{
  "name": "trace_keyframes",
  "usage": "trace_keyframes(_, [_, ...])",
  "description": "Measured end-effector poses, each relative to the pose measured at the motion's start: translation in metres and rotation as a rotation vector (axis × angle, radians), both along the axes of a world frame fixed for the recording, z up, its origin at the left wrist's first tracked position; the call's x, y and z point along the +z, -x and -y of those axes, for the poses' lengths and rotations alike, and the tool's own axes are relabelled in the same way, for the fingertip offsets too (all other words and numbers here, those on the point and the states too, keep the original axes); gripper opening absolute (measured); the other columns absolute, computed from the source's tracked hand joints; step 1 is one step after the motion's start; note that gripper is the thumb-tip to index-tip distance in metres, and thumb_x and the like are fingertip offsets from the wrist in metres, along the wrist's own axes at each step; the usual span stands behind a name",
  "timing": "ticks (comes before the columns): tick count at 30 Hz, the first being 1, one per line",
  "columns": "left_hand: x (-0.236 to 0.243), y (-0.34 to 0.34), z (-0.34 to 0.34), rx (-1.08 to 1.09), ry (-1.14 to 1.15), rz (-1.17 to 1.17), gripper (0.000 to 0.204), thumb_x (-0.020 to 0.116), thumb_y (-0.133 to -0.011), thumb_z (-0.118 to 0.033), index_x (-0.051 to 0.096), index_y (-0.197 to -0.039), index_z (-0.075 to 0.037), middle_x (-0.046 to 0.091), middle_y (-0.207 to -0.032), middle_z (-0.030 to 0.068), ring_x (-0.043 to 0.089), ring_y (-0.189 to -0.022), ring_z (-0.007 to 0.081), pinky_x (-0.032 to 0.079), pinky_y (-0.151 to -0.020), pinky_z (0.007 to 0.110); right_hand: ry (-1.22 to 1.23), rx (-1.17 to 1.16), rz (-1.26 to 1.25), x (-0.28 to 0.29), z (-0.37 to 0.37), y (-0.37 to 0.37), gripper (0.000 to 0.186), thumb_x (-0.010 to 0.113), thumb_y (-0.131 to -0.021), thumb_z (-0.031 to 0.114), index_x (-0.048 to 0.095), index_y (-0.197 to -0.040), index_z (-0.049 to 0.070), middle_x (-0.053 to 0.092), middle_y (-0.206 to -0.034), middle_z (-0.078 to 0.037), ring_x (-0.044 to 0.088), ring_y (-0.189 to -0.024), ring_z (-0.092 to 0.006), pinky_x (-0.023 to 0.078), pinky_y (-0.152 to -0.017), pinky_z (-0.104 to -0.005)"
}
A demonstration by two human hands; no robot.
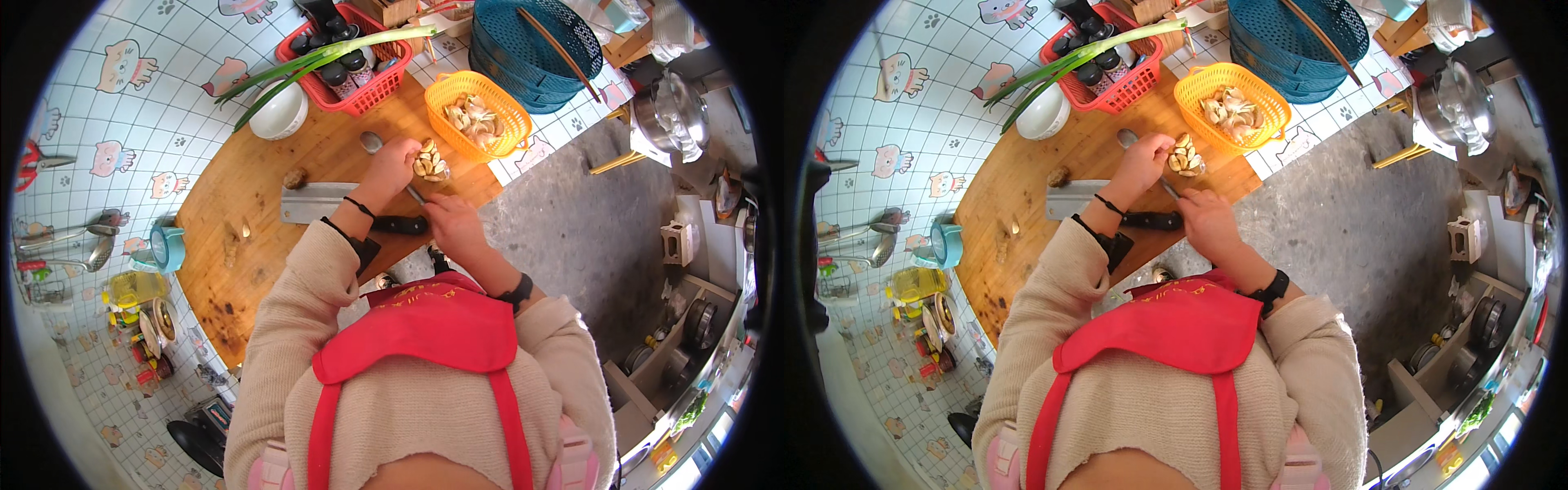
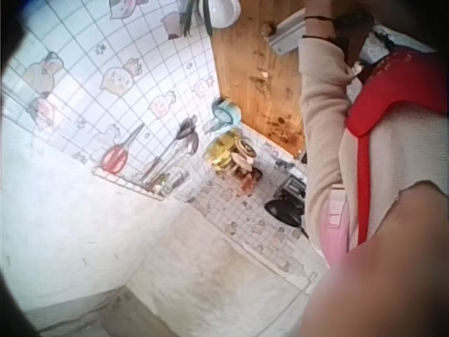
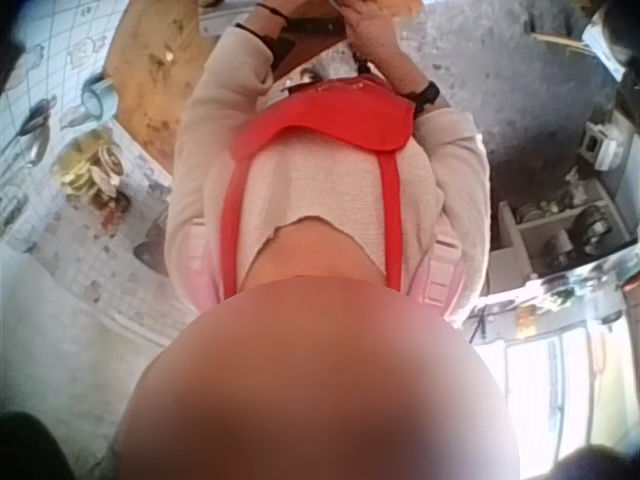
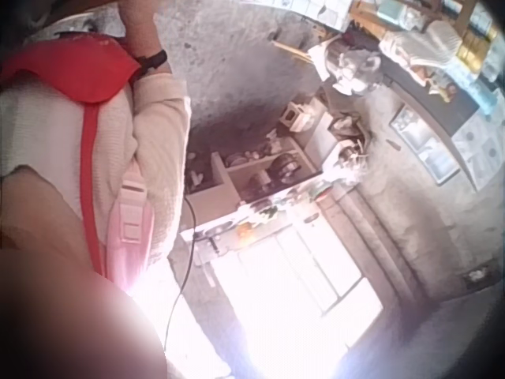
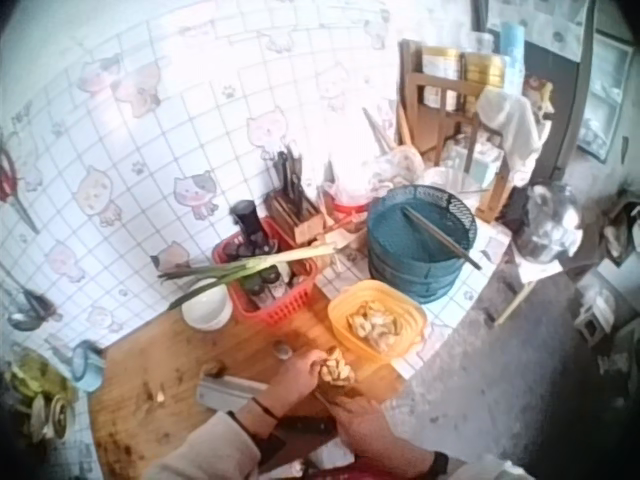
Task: The person peels garlic cloves, places them in a basket, then chops them on a cutting board. They wash a bowl and a spoon in the sink using a sponge. The person wears a red apron and works at a wooden countertop in a kitchen.
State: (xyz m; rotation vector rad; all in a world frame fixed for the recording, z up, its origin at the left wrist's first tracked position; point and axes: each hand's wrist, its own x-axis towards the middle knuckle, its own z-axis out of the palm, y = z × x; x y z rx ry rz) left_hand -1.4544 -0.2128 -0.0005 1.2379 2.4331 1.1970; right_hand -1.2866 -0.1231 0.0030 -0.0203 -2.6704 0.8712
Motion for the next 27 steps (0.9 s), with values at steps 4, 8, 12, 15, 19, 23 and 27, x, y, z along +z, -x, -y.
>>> trace_keyframes(4, [0.001, -0.002, -0.003, -0.012, 0.098, -0.018, 0.015, 0.055, -0.075, -0.002, 0.060, -0.090, -0.005, 0.059, -0.083, 0.0119, 0.058, -0.076, 0.0275, 0.047, -0.067, 0.033, 0.006, 0.095, 0.018, 0.001, 0.011, -0.002, 0.028, 0.053, -0.068, 0.004, 0.057, -0.096, 0.005, 0.054, -0.106, -0.008, 0.050, -0.093, -0.0253, 0.039, -0.077, -0.0354])
trace_keyframes(8, [-0.002, -0.010, -0.018, -0.104, -0.005, -0.149, 0.015, 0.055, -0.076, -0.003, 0.060, -0.089, -0.005, 0.060, -0.081, 0.0111, 0.058, -0.074, 0.0270, 0.047, -0.065, 0.033, 0.100, 0.065, 0.006, 0.003, 0.009, -0.011, 0.030, 0.052, -0.069, 0.002, 0.056, -0.098, 0.004, 0.052, -0.110, -0.010, 0.050, -0.098, -0.0270, 0.039, -0.081, -0.0388])
trace_keyframes(12, [-0.006, -0.016, -0.024, -0.119, 0.035, 0.008, 0.017, 0.053, -0.075, 0.002, 0.060, -0.089, -0.005, 0.059, -0.081, 0.0122, 0.058, -0.074, 0.0277, 0.047, -0.064, 0.033, 0.213, -0.004, -0.053, -0.001, 0.001, -0.026, 0.026, 0.052, -0.072, 0.000, 0.057, -0.097, 0.004, 0.054, -0.106, -0.013, 0.052, -0.096, -0.0308, 0.042, -0.080, -0.0397])
trace_keyframes(15, [-0.004, -0.007, -0.018, -0.019, -0.033, -0.038, 0.022, 0.051, -0.074, 0.006, 0.059, -0.091, -0.005, 0.060, -0.083, 0.0134, 0.058, -0.076, 0.0285, 0.047, -0.065, 0.034, 0.357, -0.103, -0.076, -0.009, -0.010, -0.039, 0.020, 0.053, -0.076, 0.001, 0.058, -0.095, 0.004, 0.058, -0.095, -0.014, 0.056, -0.086, -0.0320, 0.046, -0.073, -0.0373])
trace_keyframes(19, [0.000, 0.006, -0.016, 0.009, 0.040, -0.200, 0.027, 0.051, -0.072, 0.006, 0.059, -0.096, -0.006, 0.059, -0.091, 0.0139, 0.056, -0.084, 0.0302, 0.046, -0.073, 0.034, 0.673, -0.255, 0.076, -0.025, -0.016, -0.048, 0.014, 0.053, -0.082, 0.007, 0.059, -0.094, 0.003, 0.061, -0.077, -0.012, 0.060, -0.066, -0.0255, 0.049, -0.060, -0.0323])
trace_keyframes(23, [0.004, 0.003, -0.026, -0.137, 0.078, -0.259, 0.030, 0.052, -0.070, 0.005, 0.058, -0.099, -0.004, 0.058, -0.096, 0.0132, 0.054, -0.091, 0.0317, 0.044, -0.079, 0.036, 0.948, -0.301, 0.339, -0.036, -0.017, -0.056, 0.016, 0.051, -0.084, 0.008, 0.059, -0.096, 0.002, 0.062, -0.073, -0.008, 0.058, -0.060, -0.0148, 0.048, -0.057, -0.0272])
trace_keyframes(27, [0.008, -0.003, -0.027, -0.249, 0.248, -0.214, 0.033, 0.052, -0.070, 0.006, 0.058, -0.100, -0.004, 0.057, -0.100, 0.0132, 0.053, -0.094, 0.0319, 0.044, -0.081, 0.036, 1.050, -0.273, 0.413, -0.042, -0.016, -0.060, 0.017, 0.049, -0.084, 0.008, 0.059, -0.097, 0.002, 0.061, -0.072, -0.006, 0.056, -0.057, -0.0108, 0.047, -0.054, -0.0248])
